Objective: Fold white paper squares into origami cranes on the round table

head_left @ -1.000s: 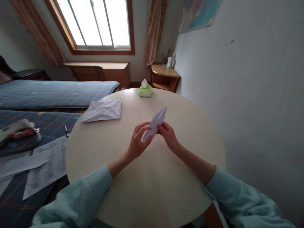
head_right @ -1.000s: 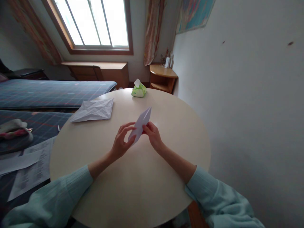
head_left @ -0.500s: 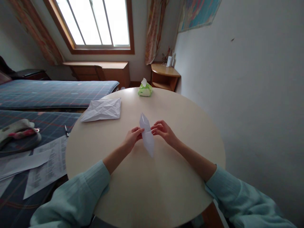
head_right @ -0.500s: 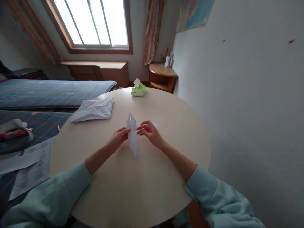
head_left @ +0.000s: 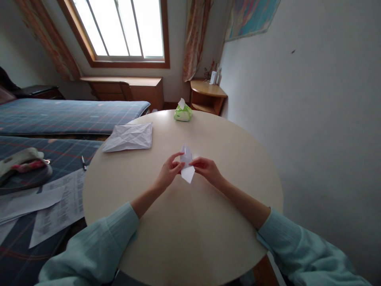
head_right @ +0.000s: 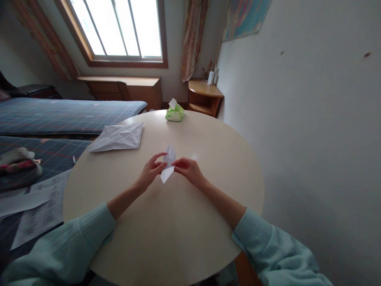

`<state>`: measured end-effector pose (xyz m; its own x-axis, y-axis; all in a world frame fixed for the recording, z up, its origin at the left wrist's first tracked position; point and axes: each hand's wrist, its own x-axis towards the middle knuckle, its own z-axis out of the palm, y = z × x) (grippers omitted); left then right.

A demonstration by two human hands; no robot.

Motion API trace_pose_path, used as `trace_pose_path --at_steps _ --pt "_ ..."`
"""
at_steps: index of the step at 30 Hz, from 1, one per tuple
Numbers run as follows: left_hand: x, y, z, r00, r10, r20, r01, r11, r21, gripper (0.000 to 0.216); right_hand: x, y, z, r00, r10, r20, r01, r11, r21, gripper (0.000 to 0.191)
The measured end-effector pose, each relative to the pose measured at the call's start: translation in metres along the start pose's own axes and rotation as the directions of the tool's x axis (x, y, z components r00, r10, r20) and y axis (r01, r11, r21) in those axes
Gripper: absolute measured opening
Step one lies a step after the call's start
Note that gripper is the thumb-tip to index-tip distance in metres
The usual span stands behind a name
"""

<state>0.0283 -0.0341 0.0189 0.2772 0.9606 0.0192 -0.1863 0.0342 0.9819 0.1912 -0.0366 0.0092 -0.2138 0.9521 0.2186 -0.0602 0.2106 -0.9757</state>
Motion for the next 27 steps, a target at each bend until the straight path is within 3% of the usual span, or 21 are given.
trace_pose_path --at_steps 3,7,13,16,19,23,27 --pt "-0.002 0.002 0.001 0.996 0.007 0.088 -0.006 1.0 -0.009 0.037 0.001 -0.003 -0.001 0.996 0.009 -0.088 -0.008 1.0 0.014 0.021" --pt "-0.003 0.002 0.002 0.986 0.05 0.158 -0.056 0.998 0.033 0.034 0.003 -0.004 -0.002 0.987 0.028 -0.16 -0.022 0.999 0.043 0.021" --pt "0.002 -0.008 -0.002 0.989 0.151 -0.003 -0.15 0.987 0.06 0.033 0.0 0.003 0.004 0.996 -0.066 -0.064 0.063 0.997 -0.044 0.024" --pt "0.004 -0.009 -0.003 0.987 0.142 -0.068 -0.141 0.99 0.02 0.048 -0.001 0.006 0.007 0.999 -0.034 -0.019 0.033 0.998 -0.054 0.025" --pt "0.004 -0.009 -0.004 0.987 0.125 -0.098 -0.121 0.992 0.042 0.051 -0.001 0.006 0.007 0.999 0.028 -0.04 -0.026 0.998 0.054 0.032" --pt "0.004 -0.011 -0.005 0.994 0.085 -0.068 -0.08 0.995 0.066 0.037 0.002 0.004 0.003 0.994 0.102 -0.04 -0.097 0.987 0.127 0.044" --pt "0.004 -0.013 -0.006 0.999 0.029 0.035 -0.032 0.994 0.103 0.033 0.004 0.003 -0.001 0.991 0.123 0.043 -0.124 0.992 0.023 0.03"
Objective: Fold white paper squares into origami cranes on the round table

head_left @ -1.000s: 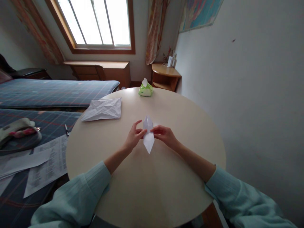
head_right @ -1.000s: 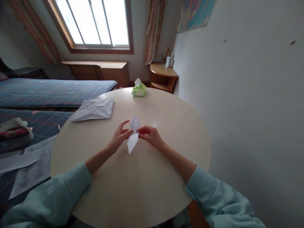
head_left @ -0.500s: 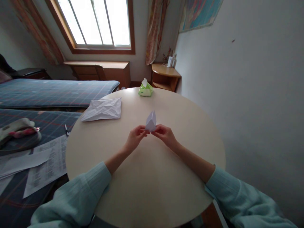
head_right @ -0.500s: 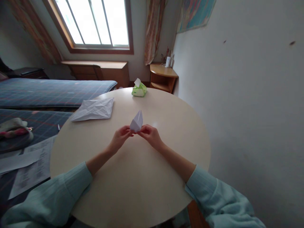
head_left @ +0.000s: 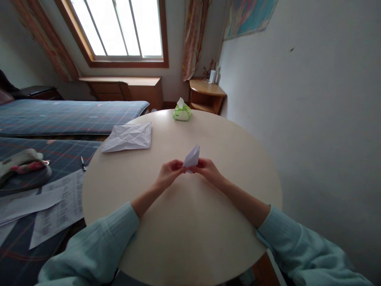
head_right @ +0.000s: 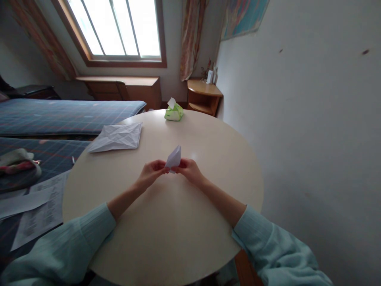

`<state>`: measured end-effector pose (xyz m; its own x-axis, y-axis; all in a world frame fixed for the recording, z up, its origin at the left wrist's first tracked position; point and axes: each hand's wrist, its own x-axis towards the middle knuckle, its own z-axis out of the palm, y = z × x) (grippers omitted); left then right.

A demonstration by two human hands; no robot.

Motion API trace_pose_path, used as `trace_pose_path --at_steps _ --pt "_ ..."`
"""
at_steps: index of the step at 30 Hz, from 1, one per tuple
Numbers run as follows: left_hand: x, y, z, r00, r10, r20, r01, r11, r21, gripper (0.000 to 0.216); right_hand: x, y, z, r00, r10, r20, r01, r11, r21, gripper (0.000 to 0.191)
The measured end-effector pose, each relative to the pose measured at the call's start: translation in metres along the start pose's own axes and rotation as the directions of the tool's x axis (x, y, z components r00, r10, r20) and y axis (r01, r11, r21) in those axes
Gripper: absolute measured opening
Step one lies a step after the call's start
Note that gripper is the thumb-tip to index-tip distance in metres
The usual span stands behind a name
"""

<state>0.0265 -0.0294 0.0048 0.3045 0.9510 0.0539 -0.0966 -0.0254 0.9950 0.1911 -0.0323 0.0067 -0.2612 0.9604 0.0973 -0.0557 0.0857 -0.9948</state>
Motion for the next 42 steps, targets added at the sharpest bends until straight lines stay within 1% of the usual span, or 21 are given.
trace_pose_path --at_steps 2,4,8,10,15,19,22,25,29,31,33,36,38,40,42 --pt "-0.001 0.0 0.001 0.999 -0.022 0.05 0.02 0.999 0.026 0.034 0.0 0.0 -0.001 1.0 0.01 0.013 -0.01 0.999 -0.034 0.027" --pt "-0.002 0.002 0.001 0.997 -0.029 0.07 0.025 0.998 0.054 0.034 -0.001 0.0 -0.001 0.999 0.026 0.022 -0.025 0.999 -0.046 0.027" --pt "-0.004 0.008 0.002 0.999 -0.027 0.017 0.026 0.996 0.086 0.031 -0.002 -0.003 0.002 0.995 0.08 0.065 -0.077 0.996 -0.056 0.03" --pt "-0.004 0.009 0.002 0.999 -0.05 0.003 0.05 0.996 0.074 0.032 -0.003 -0.005 0.003 0.994 0.078 0.073 -0.075 0.996 -0.039 0.033" --pt "-0.003 0.009 0.001 0.993 -0.117 -0.006 0.117 0.991 0.058 0.034 -0.003 -0.009 0.002 0.999 0.032 0.029 -0.031 0.999 -0.027 0.033" --pt "-0.003 0.009 0.001 0.98 -0.185 0.072 0.183 0.982 0.034 0.037 -0.005 -0.009 0.002 1.0 0.002 -0.009 -0.002 0.997 -0.079 0.033" --pt "-0.002 0.01 0.0 0.97 -0.213 0.121 0.209 0.977 0.046 0.039 -0.007 -0.009 0.003 0.998 -0.038 -0.051 0.03 0.987 -0.156 0.032" --pt "-0.001 0.009 -0.002 0.98 -0.167 0.106 0.16 0.985 0.069 0.036 -0.009 -0.01 0.004 0.993 -0.089 -0.076 0.069 0.97 -0.233 0.031" --pt "0.001 0.005 -0.003 0.999 -0.031 0.034 0.028 0.996 0.084 0.034 -0.008 -0.012 0.003 0.984 -0.166 -0.068 0.138 0.944 -0.301 0.029" --pt "0.001 0.003 -0.003 1.0 0.026 0.006 -0.026 0.996 0.084 0.033 -0.007 -0.014 0.001 0.978 -0.199 -0.067 0.17 0.939 -0.299 0.029" --pt "0.0 0.003 -0.003 0.998 0.06 -0.008 -0.06 0.995 0.085 0.032 -0.007 -0.017 -0.001 0.966 -0.237 -0.107 0.203 0.944 -0.259 0.03" --pt "0.0 0.002 -0.003 0.998 0.058 -0.005 -0.058 0.995 0.083 0.031 -0.009 -0.022 -0.005 0.925 -0.304 -0.229 0.256 0.942 -0.215 0.03" --pt "0.0 0.002 -0.003 0.999 0.035 0.001 -0.035 0.998 0.057 0.032 -0.01 -0.025 -0.007 0.895 -0.342 -0.288 0.28 0.931 -0.235 0.029" --pt "0.002 0.001 -0.003 1.0 0.005 0.009 -0.005 1.0 0.027 0.033 -0.011 -0.027 -0.01 0.882 -0.367 -0.297 0.294 0.919 -0.262 0.027" --pt "0.002 0.001 -0.002 0.998 -0.052 0.045 0.052 0.999 0.002 0.034 -0.011 -0.027 -0.011 0.883 -0.375 -0.283 0.308 0.916 -0.256 0.024"
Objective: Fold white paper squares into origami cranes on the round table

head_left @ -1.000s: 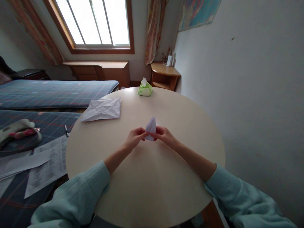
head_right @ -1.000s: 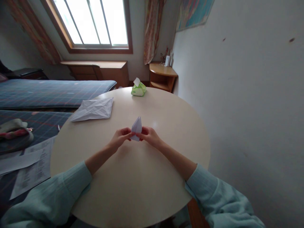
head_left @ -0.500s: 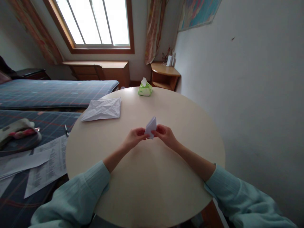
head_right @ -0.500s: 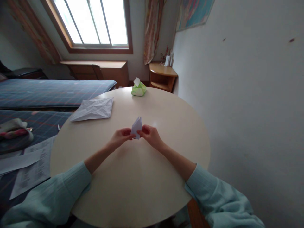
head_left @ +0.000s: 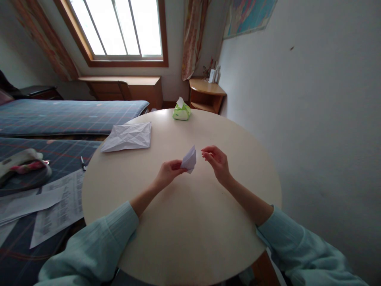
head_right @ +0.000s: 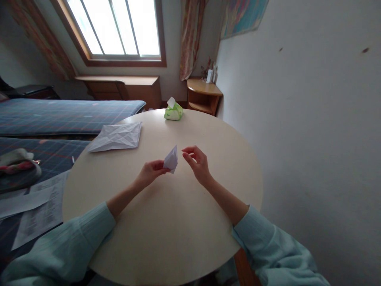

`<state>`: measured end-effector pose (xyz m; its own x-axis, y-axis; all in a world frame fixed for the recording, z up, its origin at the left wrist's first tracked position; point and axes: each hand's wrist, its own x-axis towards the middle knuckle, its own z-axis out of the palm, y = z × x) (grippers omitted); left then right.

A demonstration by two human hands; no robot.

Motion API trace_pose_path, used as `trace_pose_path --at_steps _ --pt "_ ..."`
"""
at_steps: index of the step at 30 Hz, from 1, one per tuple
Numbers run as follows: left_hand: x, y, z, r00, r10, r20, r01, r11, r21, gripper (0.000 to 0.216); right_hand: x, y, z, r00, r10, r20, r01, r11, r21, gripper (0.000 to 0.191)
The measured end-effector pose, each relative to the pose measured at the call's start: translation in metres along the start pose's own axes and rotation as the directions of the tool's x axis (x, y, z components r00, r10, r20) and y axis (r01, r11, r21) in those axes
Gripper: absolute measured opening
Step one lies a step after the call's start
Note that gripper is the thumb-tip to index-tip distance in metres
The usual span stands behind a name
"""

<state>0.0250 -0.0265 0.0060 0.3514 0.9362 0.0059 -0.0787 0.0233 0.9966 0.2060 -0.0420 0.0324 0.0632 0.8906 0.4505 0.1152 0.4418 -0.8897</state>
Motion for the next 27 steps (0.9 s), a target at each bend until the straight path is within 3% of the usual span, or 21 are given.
trace_pose_path --at_steps 4,6,10,14,17,19,21,24,27 --pt "-0.003 0.004 0.002 0.966 -0.161 0.201 0.182 0.979 -0.091 0.038 0.002 0.003 0.001 0.996 0.056 0.068 -0.064 0.991 0.119 0.031" --pt "-0.007 0.007 0.004 0.943 -0.195 0.271 0.248 0.952 -0.178 0.038 0.003 0.004 0.003 0.979 0.106 0.172 -0.141 0.969 0.205 0.039" --pt "-0.015 0.013 0.007 0.916 -0.222 0.333 0.345 0.862 -0.373 0.029 0.0 0.003 0.006 0.876 0.13 0.464 -0.293 0.908 0.3 0.056" --pt "-0.018 0.013 0.009 0.867 -0.234 0.44 0.434 0.789 -0.434 0.023 -0.006 0.002 0.011 0.766 0.173 0.619 -0.366 0.909 0.198 0.044" --pt "-0.017 0.009 0.009 0.838 -0.273 0.472 0.463 0.813 -0.352 0.021 -0.008 0.005 0.014 0.782 0.195 0.591 -0.356 0.919 0.168 0.033" --pt "-0.014 0.006 0.008 0.839 -0.328 0.433 0.464 0.848 -0.257 0.022 -0.008 0.008 0.015 0.817 0.201 0.541 -0.337 0.927 0.163 0.03" --pt "-0.01 0.005 0.006 0.884 -0.343 0.317 0.41 0.895 -0.176 0.025 -0.006 0.011 0.015 0.843 0.209 0.495 -0.327 0.931 0.163 0.03" --pt "-0.005 0.008 0.001 0.976 -0.196 0.097 0.203 0.977 -0.065 0.028 -0.005 0.012 0.013 0.86 0.208 0.466 -0.319 0.932 0.171 0.032" --pt "-0.005 0.017 -0.004 0.999 -0.049 0.024 0.05 0.996 -0.079 0.03 -0.005 0.011 0.012 0.836 0.208 0.507 -0.32 0.937 0.144 0.032"
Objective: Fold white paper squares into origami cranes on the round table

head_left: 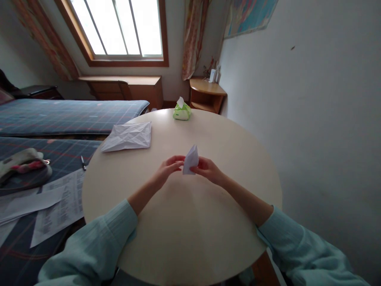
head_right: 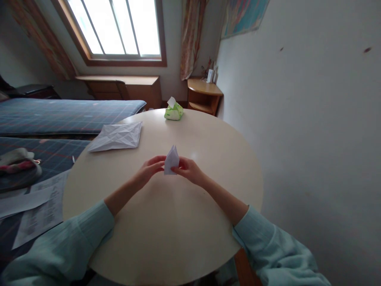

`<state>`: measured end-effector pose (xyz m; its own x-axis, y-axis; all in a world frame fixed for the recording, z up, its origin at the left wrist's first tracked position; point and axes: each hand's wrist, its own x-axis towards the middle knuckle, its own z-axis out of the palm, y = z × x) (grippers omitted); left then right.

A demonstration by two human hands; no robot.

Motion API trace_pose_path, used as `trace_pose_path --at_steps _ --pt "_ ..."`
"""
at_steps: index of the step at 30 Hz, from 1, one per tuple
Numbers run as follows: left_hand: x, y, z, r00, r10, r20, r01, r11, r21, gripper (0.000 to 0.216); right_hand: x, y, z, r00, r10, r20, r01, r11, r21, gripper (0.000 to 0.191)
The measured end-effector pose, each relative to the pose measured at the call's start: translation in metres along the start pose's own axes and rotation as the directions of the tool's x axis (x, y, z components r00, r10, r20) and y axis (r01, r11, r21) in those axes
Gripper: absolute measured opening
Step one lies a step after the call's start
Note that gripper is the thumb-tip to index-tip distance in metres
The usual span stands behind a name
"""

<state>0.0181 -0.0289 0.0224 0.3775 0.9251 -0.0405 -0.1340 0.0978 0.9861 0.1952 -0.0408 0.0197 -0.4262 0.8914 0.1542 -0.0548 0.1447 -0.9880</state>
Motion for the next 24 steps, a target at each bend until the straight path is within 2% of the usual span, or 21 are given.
trace_pose_path --at_steps 3,7,14,20,24 --pt "-0.003 0.01 -0.001 0.998 0.043 0.049 -0.04 0.998 -0.057 0.029 -0.002 -0.001 0.001 0.99 0.057 0.126 -0.055 0.998 -0.021 0.033" --pt "-0.008 0.014 -0.001 0.994 0.039 0.105 -0.037 0.999 -0.023 0.028 -0.005 -0.003 0.002 0.968 0.095 0.234 -0.096 0.995 -0.005 0.037" --pt "-0.009 0.013 -0.003 0.989 0.073 0.128 -0.067 0.997 -0.048 0.027 -0.007 -0.005 0.001 0.943 0.137 0.305 -0.148 0.989 0.016 0.032" --pt "-0.006 0.008 -0.005 0.972 0.182 0.15 -0.164 0.978 -0.127 0.035 -0.007 -0.002 0.001 0.925 0.194 0.326 -0.21 0.978 0.013 0.029" --pt "-0.006 0.008 -0.006 0.955 0.229 0.19 -0.213 0.972 -0.101 0.04 -0.007 -0.005 0.001 0.922 0.216 0.322 -0.236 0.971 0.027 0.029"
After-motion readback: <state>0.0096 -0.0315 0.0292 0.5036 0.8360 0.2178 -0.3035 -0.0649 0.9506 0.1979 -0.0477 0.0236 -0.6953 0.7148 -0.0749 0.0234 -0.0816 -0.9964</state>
